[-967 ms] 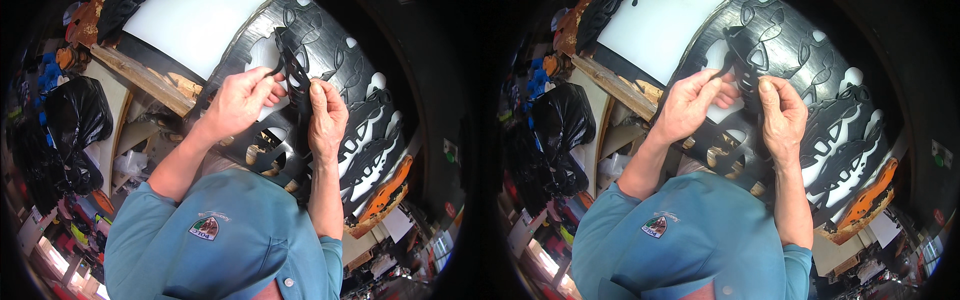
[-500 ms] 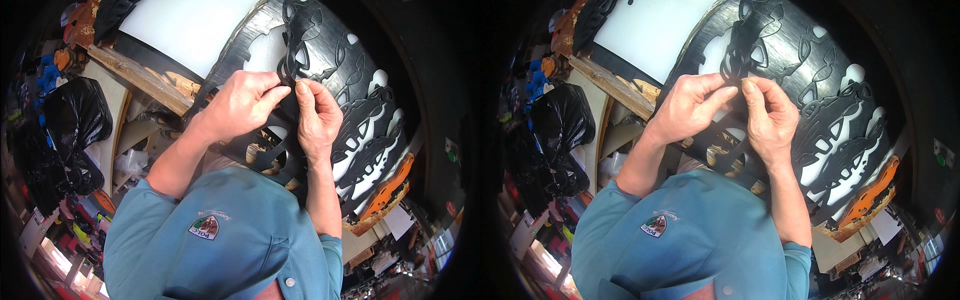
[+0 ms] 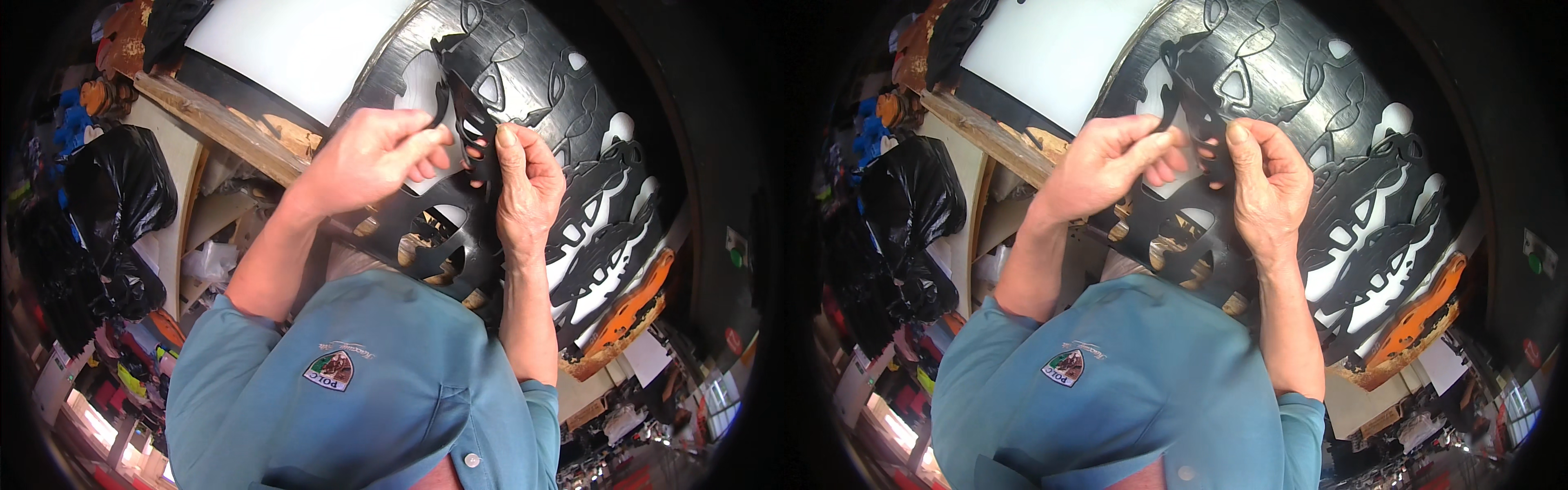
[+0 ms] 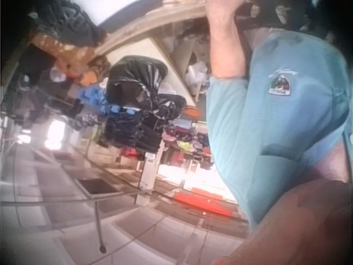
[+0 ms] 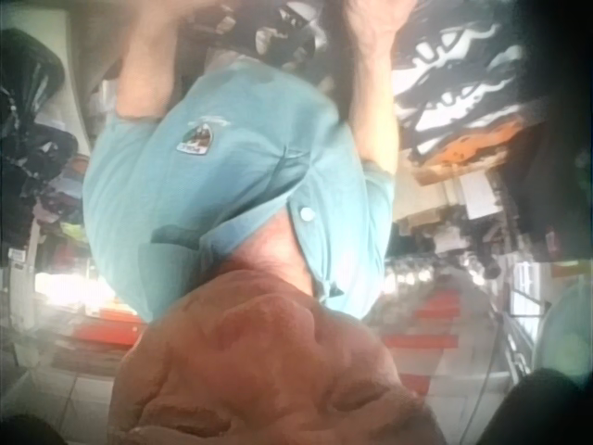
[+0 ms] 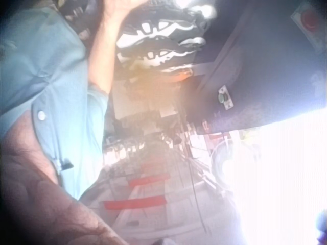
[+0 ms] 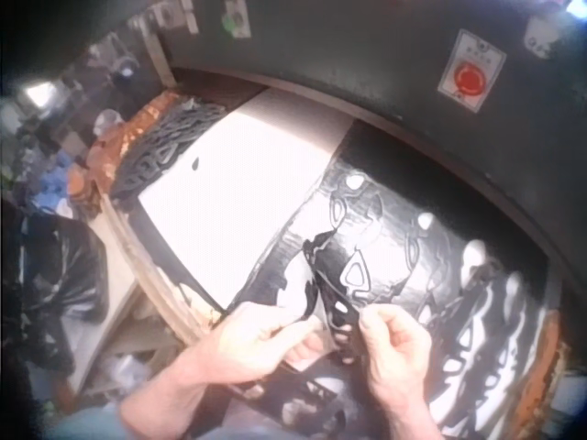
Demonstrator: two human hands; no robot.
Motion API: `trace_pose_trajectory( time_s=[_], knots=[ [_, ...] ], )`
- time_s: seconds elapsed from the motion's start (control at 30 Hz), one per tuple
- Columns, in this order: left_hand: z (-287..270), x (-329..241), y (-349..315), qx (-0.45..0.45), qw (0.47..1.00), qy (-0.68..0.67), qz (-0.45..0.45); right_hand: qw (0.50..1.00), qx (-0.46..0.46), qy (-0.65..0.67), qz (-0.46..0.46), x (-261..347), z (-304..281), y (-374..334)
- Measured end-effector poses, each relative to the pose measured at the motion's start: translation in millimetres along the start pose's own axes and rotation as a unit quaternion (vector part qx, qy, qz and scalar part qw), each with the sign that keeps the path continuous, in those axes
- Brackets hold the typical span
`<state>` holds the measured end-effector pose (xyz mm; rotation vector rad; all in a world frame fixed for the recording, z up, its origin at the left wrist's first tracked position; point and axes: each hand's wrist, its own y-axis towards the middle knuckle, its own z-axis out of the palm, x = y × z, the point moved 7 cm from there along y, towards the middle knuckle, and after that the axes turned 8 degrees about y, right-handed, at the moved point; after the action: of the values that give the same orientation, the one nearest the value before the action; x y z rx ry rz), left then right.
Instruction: The person removes black plastic cutouts from a roller machine, separates them by hand, and places them into a black plastic bag. The person then ties the bag closed.
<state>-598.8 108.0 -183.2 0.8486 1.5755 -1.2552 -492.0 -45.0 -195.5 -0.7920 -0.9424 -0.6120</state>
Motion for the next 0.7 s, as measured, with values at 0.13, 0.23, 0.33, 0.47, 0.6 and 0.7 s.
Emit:
trace_pose_trajectory(
  time_s=[0.13,0.23,0.33,0.47,0.6,0.7],
  knots=[
    [11.0,-7.4,-0.3,-0.007,0.998,0.056,0.019,1.0,-0.008,0.003,0.004,-4.5,0.4,-2.7],
    [13.0,-10.8,0.4,-0.009,0.984,0.177,0.004,0.999,0.003,-0.042,0.002,-2.1,3.2,-4.2],
    [13.0,-16.2,2.0,-0.009,0.985,0.168,0.036,0.999,0.046,-0.006,-0.022,5.5,10.0,-8.2],
    [6.9,-12.4,1.6,0.011,0.993,0.098,0.06,0.987,0.122,-0.101,0.007,2.3,14.8,-10.0],
    [-31.6,-3.7,-3.6,-0.038,0.975,0.216,0.039,0.998,-0.022,0.054,0.007,18.4,-38.6,9.7],
    [-74.3,2.9,-9.2,-0.127,0.971,0.204,0.002,0.97,-0.133,0.194,-0.054,58.7,-109.5,14.9]
  ],
)
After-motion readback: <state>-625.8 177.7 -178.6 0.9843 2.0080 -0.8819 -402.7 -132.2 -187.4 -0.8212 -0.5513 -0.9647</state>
